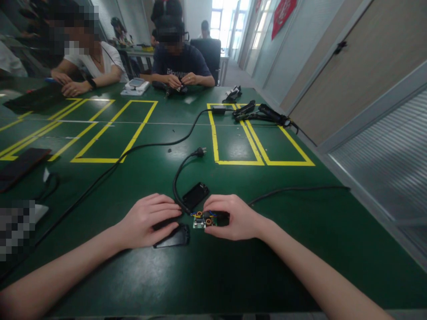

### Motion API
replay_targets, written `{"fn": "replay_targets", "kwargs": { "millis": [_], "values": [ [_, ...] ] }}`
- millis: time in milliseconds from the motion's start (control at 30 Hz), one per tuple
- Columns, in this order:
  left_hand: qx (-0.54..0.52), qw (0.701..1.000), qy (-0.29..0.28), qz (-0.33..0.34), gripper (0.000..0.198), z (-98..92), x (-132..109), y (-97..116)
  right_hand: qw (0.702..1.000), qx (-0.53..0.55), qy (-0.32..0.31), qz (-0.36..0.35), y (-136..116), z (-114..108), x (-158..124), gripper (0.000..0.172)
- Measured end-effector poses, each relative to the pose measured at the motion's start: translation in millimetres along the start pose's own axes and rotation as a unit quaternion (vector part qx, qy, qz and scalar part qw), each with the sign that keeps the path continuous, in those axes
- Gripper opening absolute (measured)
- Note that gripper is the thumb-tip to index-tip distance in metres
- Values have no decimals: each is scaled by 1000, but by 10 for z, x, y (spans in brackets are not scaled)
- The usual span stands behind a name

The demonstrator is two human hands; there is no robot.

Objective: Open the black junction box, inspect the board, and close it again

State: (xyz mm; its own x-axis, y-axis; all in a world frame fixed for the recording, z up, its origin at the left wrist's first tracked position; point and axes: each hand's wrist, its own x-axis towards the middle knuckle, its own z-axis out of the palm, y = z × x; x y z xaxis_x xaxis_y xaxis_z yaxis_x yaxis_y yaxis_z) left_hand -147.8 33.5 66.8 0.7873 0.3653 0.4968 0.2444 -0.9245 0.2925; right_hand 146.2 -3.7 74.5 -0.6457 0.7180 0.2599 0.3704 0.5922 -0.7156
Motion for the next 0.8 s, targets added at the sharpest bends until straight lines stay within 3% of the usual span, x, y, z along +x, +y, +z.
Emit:
{"fn": "replay_targets", "kwargs": {
  "millis": [233, 367, 467, 800],
  "values": [
    [26, 998, 41, -45, 19, -44, 8, -66, 995, -79, 53, 9, 74, -9, -47, 20],
    [-12, 999, -38, -19, 44, -24, -3, -76, 993, -109, 34, 25, 93, -17, -47, 19],
    [-43, 995, -82, -28, 50, -6, -4, -82, 994, -109, 24, 15, 65, -1, -26, 19],
    [-19, 995, -84, -58, 50, -33, 16, -101, 993, -118, -18, -9, -31, 111, 0, 21]
  ]
}}
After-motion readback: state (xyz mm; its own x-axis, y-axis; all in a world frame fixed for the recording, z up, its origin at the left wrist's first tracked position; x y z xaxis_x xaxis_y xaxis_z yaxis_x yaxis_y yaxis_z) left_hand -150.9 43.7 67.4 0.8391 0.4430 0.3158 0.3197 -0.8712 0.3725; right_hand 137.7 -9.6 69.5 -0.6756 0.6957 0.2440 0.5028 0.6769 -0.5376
